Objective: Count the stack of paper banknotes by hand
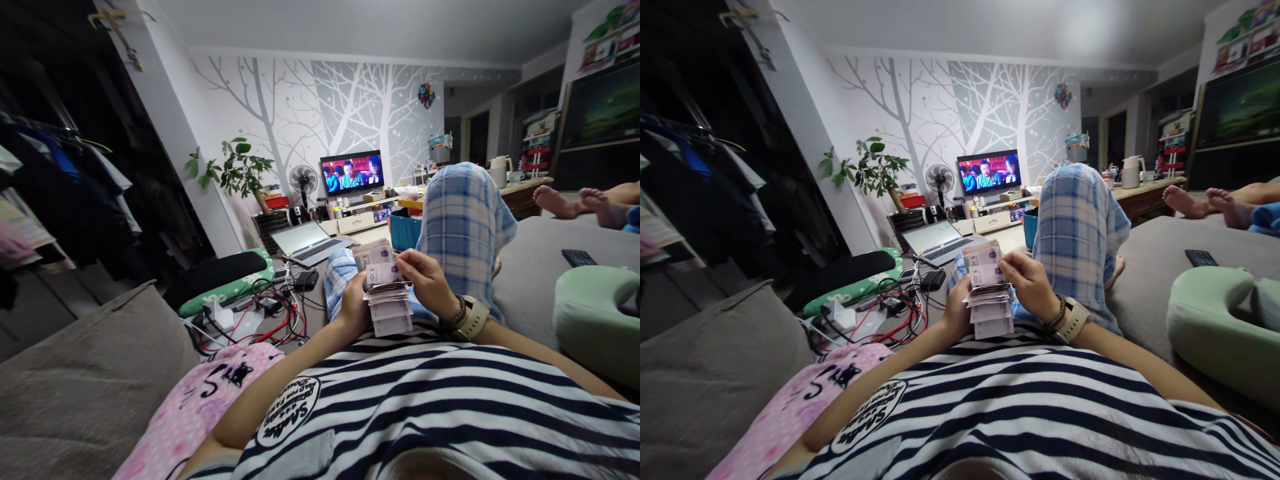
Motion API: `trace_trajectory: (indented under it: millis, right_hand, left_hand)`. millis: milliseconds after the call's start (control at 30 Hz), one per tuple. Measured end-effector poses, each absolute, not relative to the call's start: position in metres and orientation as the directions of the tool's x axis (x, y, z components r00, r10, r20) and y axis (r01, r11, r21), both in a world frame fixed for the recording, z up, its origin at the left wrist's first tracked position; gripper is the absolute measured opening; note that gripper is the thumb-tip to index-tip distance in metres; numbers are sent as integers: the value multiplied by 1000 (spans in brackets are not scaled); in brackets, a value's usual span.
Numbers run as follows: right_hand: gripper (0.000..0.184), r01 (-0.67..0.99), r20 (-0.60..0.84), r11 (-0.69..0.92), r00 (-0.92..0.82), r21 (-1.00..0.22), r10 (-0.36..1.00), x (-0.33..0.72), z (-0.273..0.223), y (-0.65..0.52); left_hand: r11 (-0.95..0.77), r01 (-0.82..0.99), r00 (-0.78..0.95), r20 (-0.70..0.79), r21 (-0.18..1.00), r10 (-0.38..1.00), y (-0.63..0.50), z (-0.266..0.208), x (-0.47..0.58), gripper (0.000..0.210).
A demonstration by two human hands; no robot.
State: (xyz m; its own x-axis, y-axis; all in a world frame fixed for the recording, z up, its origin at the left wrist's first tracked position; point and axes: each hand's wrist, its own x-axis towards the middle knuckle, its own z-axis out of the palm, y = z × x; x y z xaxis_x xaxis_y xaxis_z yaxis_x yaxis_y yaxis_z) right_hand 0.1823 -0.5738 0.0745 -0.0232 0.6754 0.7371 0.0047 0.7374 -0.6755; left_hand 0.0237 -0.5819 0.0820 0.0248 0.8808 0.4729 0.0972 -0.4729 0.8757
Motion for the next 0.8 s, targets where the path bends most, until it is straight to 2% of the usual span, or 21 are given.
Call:
trace_trajectory:
  millis: [133,333,467,600,800]
  right_hand:
    - [31,-2,740,740,-20,-673,673,182,74,-574]
    - [39,-70,743,740,-91,-669,663,182,78,-582]
    - [40,7,742,744,-74,-668,666,183,78,-578]
    - [40,99,687,682,25,-725,727,186,76,-566]
    - [41,95,665,660,21,-745,747,186,75,-560]
  left_hand:
    - [-450,31,11,450,892,893,-585,87,26,8]
    - [-247,-282,-8,256,927,967,-587,95,36,16]
    - [-245,-313,-32,247,918,968,-585,93,34,13]
    - [-234,-381,41,269,894,962,-580,87,31,16]
    - [-156,-436,70,206,887,976,-585,91,36,11]
